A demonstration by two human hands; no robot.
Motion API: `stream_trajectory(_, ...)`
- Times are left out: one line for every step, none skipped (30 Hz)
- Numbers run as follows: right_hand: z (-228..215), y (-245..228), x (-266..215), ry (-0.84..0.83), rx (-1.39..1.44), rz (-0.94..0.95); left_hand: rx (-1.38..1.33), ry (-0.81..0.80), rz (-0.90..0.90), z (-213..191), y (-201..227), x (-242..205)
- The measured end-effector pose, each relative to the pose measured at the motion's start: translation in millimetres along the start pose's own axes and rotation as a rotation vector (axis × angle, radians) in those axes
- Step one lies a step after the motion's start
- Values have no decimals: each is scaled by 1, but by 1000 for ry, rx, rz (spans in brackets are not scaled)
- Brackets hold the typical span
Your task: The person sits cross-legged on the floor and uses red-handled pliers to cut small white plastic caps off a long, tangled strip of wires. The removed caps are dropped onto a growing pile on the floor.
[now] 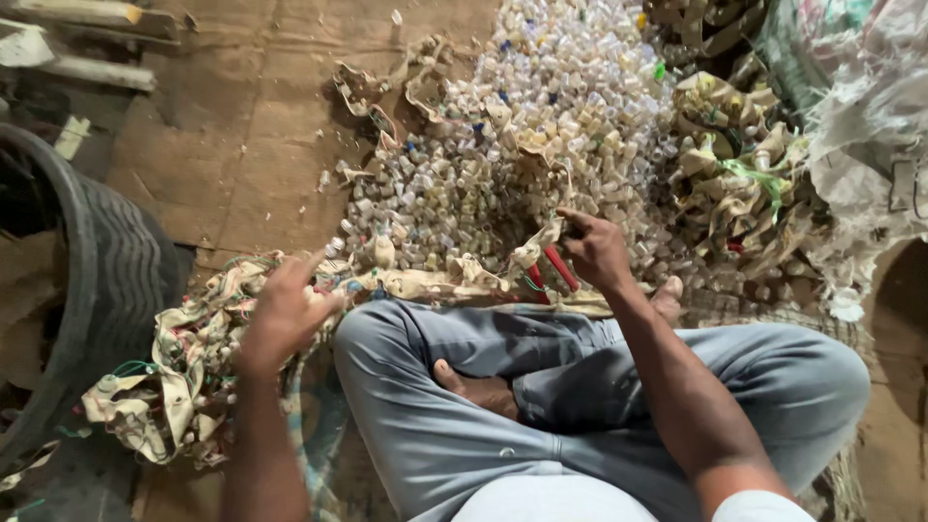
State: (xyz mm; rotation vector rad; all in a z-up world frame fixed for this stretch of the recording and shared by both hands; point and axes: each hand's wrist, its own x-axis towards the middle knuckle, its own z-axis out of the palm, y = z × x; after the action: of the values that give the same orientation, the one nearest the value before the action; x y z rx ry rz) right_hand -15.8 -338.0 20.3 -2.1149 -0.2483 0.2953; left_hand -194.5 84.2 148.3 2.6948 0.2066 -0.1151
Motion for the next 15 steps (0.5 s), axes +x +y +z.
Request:
stream_trajectory(-1, -2, 3, -24, -5, 60, -143, 118, 4, 16, 19, 13)
stream_trajectory(-1, -4, 4, -22, -38, 37, -387, 126, 8, 35, 44, 28)
stream_trajectory(-1, -5, 4, -21, -70, 15, -457, 84, 43, 55, 70, 44)
stream_trajectory(0, -6, 3, -21, -102, -8, -513, 144, 285, 73, 92, 60)
stream_trajectory(1, -5, -1, -11, -120, -42, -479, 286, 365, 98, 118, 78)
stream_trajectory(4, -5, -5, -1, -138, -76, -488, 266, 351, 122, 138, 90)
stream_trajectory(5, -6, -5, 15, -158, -115, -497, 250, 343, 143, 155, 103)
stream_trajectory(9, -8, -6, 12, -62, -137, -547, 108, 260, 160, 164, 110)
stream_trajectory(12, -10, -7, 9, 31, -159, -596, -35, 177, 177, 172, 115)
stream_trajectory(12, -12, -7, 5, 124, -180, -641, -180, 95, 190, 174, 119)
stream_trajectory(9, -14, -3, -24, 231, -131, -808, -162, 75, 200, 172, 122)
stream_trajectory(6, -15, 2, -53, 337, -80, -975, -144, 54, 208, 170, 122)
stream_trajectory(6, -16, 3, -87, 448, -23, -1140, -128, 22, 215, 164, 119)
stream_trajectory(5, -16, 3, -99, 525, 10, -1186, -136, -25, 221, 160, 118)
stream_trajectory(4, -15, 4, -113, 603, 40, -1231, -139, -74, 227, 156, 118)
